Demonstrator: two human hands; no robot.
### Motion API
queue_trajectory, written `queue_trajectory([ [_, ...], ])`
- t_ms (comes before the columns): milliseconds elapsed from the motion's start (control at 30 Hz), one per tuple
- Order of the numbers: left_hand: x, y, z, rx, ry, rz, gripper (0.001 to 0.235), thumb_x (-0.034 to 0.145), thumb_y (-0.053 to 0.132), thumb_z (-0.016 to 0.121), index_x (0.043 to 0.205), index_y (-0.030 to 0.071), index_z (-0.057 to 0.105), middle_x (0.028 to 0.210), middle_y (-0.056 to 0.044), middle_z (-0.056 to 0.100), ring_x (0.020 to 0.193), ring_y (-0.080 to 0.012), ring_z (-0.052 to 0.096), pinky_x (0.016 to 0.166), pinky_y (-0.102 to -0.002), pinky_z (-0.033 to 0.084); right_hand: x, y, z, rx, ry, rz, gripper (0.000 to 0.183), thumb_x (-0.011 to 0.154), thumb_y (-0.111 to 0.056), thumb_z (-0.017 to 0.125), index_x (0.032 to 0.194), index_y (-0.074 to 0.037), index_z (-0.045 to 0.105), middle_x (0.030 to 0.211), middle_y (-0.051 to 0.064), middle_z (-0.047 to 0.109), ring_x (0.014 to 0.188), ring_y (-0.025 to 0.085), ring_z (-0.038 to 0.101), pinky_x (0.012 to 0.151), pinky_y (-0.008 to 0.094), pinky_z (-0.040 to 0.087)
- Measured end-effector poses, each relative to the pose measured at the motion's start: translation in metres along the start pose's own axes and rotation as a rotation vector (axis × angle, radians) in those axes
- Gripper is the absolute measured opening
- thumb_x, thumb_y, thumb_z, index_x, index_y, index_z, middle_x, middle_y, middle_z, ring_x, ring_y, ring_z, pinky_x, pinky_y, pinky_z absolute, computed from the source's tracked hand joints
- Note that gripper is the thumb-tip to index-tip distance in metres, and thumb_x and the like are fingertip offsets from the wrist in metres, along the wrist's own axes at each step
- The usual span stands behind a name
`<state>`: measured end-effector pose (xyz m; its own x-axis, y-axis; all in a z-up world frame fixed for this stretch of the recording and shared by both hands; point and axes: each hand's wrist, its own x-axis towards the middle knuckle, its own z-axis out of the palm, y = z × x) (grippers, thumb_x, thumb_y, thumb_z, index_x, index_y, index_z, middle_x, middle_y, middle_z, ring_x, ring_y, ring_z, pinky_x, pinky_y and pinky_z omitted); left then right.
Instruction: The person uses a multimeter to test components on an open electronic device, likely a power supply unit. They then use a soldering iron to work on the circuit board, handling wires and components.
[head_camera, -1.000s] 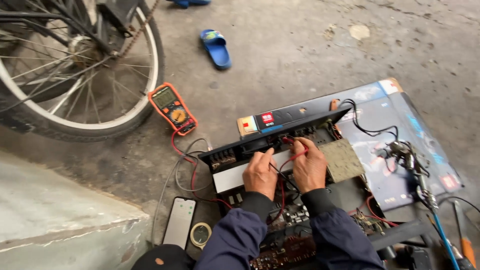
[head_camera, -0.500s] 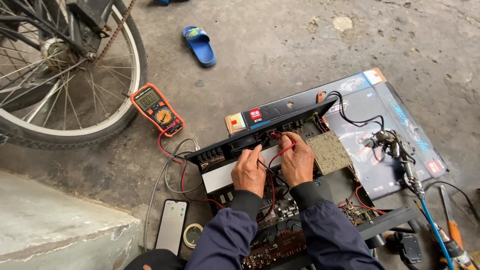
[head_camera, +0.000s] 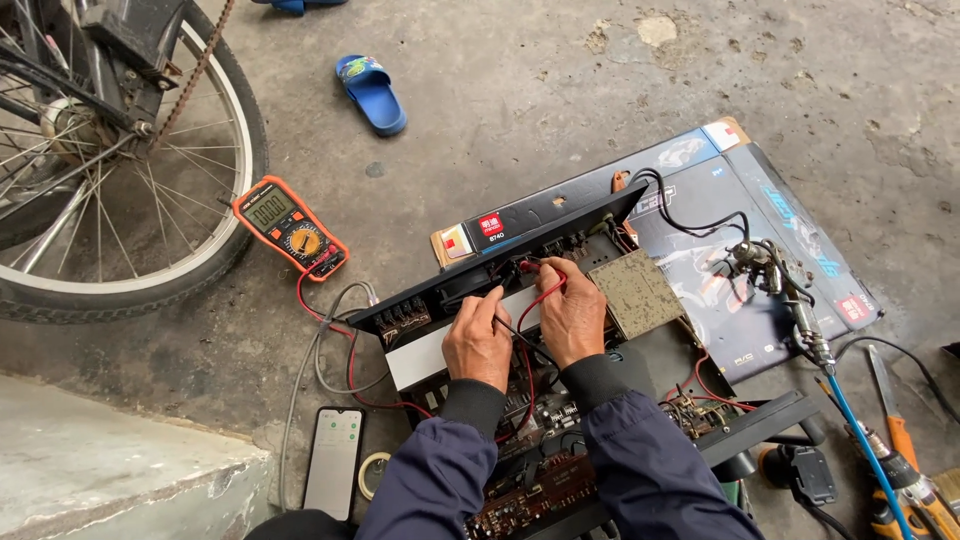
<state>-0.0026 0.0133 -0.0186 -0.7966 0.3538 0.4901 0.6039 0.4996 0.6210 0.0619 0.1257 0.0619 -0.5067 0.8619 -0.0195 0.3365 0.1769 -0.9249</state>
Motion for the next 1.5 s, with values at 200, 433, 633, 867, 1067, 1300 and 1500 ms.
queue_trajectory([
  [200, -0.002, -0.006, 0.009, 0.009, -0.005, 0.013, 0.021, 0.102, 0.016, 0.069, 0.115, 0.022, 0.083, 0.088, 0.000, 0.069, 0.087, -0.0240, 0.077, 0.076, -0.038, 0.066, 0.003, 0.002, 0.000, 0.016, 0.001, 0.000, 0.024, 0.114, -0.028, 0.062, 0.122, -0.015, 0.082, 0.099, 0.014, 0.086, 0.101, 0.035, 0.081, 0.092, 0.051, 0.062],
  [433, 0.007, 0.003, 0.000, 0.039, -0.022, 0.030, 0.020, 0.099, 0.017, 0.069, 0.113, 0.022, 0.084, 0.087, 0.000, 0.070, 0.086, -0.0262, 0.078, 0.074, -0.040, 0.066, 0.004, 0.002, -0.002, 0.013, -0.002, 0.022, 0.024, 0.113, -0.029, 0.063, 0.123, -0.016, 0.081, 0.099, 0.014, 0.086, 0.103, 0.036, 0.081, 0.093, 0.051, 0.061],
  [633, 0.007, 0.004, -0.005, 0.026, -0.025, 0.029, 0.021, 0.099, 0.016, 0.069, 0.112, 0.021, 0.084, 0.088, -0.002, 0.071, 0.085, -0.0286, 0.078, 0.074, -0.041, 0.066, 0.006, 0.005, -0.001, 0.011, 0.002, 0.028, 0.022, 0.113, -0.030, 0.064, 0.122, -0.019, 0.082, 0.099, 0.011, 0.086, 0.103, 0.033, 0.081, 0.094, 0.049, 0.062],
  [867, 0.008, 0.007, -0.009, -0.012, -0.033, 0.022, 0.020, 0.099, 0.015, 0.069, 0.111, 0.021, 0.084, 0.089, -0.002, 0.072, 0.085, -0.0276, 0.078, 0.074, -0.040, 0.066, 0.007, 0.006, -0.001, 0.006, 0.003, 0.035, 0.022, 0.111, -0.030, 0.066, 0.121, -0.019, 0.082, 0.099, 0.011, 0.086, 0.104, 0.034, 0.081, 0.095, 0.050, 0.061],
  [1067, 0.009, 0.008, -0.012, -0.030, -0.041, 0.003, 0.019, 0.100, 0.016, 0.070, 0.111, 0.023, 0.084, 0.090, 0.001, 0.073, 0.085, -0.0246, 0.079, 0.075, -0.038, 0.066, 0.007, 0.003, -0.002, 0.013, 0.009, 0.027, 0.022, 0.111, -0.030, 0.065, 0.121, -0.018, 0.082, 0.098, 0.012, 0.086, 0.103, 0.035, 0.081, 0.095, 0.050, 0.061],
  [1300, 0.011, 0.015, -0.018, -0.115, -0.050, -0.057, 0.018, 0.103, 0.015, 0.071, 0.114, 0.021, 0.084, 0.090, -0.001, 0.073, 0.087, -0.0241, 0.079, 0.075, -0.036, 0.067, 0.004, -0.003, -0.004, 0.010, -0.007, 0.005, 0.024, 0.113, -0.028, 0.063, 0.123, -0.017, 0.081, 0.100, 0.012, 0.086, 0.103, 0.034, 0.080, 0.095, 0.050, 0.061],
  [1500, 0.012, 0.011, -0.013, -0.140, -0.065, -0.094, 0.018, 0.104, 0.016, 0.071, 0.115, 0.021, 0.084, 0.091, 0.001, 0.074, 0.089, -0.0222, 0.079, 0.076, -0.034, 0.067, 0.002, -0.007, -0.006, -0.011, -0.015, -0.007, 0.026, 0.114, -0.029, 0.062, 0.125, -0.015, 0.080, 0.101, 0.014, 0.085, 0.105, 0.036, 0.079, 0.096, 0.052, 0.061],
])
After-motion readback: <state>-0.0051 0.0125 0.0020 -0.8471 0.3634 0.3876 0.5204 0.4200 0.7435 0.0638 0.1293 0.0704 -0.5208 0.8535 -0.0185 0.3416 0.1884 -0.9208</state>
